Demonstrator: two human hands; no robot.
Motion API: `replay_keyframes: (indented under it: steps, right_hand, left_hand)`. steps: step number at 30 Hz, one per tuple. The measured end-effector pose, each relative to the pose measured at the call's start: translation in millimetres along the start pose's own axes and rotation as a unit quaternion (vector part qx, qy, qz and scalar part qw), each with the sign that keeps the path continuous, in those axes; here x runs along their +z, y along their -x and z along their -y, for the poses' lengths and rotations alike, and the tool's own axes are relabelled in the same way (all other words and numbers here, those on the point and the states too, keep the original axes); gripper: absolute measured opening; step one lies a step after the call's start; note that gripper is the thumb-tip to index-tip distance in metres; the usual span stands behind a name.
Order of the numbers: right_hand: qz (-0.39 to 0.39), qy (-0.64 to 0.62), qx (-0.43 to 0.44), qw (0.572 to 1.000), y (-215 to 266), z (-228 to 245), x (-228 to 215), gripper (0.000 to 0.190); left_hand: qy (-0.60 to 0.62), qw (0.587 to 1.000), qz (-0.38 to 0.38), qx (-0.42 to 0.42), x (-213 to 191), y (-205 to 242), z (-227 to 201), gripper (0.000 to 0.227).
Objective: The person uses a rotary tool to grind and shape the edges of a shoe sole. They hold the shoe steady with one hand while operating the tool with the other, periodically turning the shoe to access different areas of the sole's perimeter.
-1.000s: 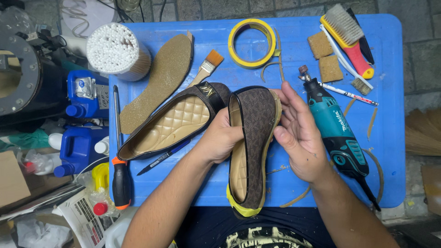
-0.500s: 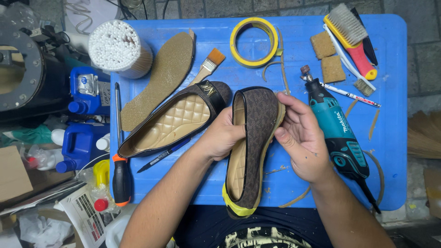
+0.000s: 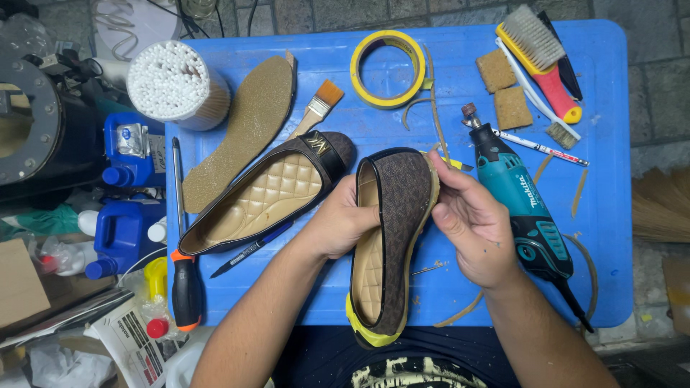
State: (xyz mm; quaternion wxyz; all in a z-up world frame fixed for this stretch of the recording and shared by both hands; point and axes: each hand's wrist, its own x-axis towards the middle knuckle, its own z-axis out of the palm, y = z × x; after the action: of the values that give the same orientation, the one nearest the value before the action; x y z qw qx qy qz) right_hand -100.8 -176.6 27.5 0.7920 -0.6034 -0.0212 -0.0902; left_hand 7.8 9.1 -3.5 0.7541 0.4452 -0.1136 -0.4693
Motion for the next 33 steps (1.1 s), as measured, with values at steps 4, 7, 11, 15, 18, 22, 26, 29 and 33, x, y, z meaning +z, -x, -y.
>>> replay_keyframes:
  steps: [4,7,11,15,18,22,26,29,33]
  right_hand:
    - [-0.02,0.009,0.016,1.0,1,-1,-1,0.053]
    - [-0.003,0.006,0.021,1.0,-3,5,4,0.058]
    - [0.01,-0.007,0.035,0.999,-7,11,9,0.065]
    - [0.007,-0.031,0.037,0.999,-5,15,9,0.066]
    - [-0.01,-0.077,0.005,0.997,-3,14,8,0.065]
    - [-0.021,-0.087,-0.017,0.996,-2,17,7,0.06]
    - [-0.019,-0.08,0.0,0.997,2,23,2,0.057]
    - [-0.036,-0.055,0.031,0.997,5,22,-1,0.06]
    - [-0.083,0.003,0.087,0.993,6,14,-8,0.063]
  left_hand:
    - [0.004,1.0,0.007,0.017,1,-1,3,0.032]
    - [0.011,1.0,0.013,0.026,0,-1,5,0.037]
    - [0.0,0.999,0.015,0.037,1,-1,7,0.041]
    - [-0.043,0.998,0.009,0.05,0,-2,9,0.039]
    - [-0.055,0.997,-0.011,0.054,-2,0,7,0.041]
    - [-0.135,0.977,-0.086,0.139,9,6,-14,0.039]
    - [-0.355,0.887,-0.188,0.229,31,13,-43,0.042]
    - [-0.544,0.741,-0.183,0.35,42,12,-58,0.047]
    - [-0.672,0.636,-0.062,0.373,41,14,-72,0.049]
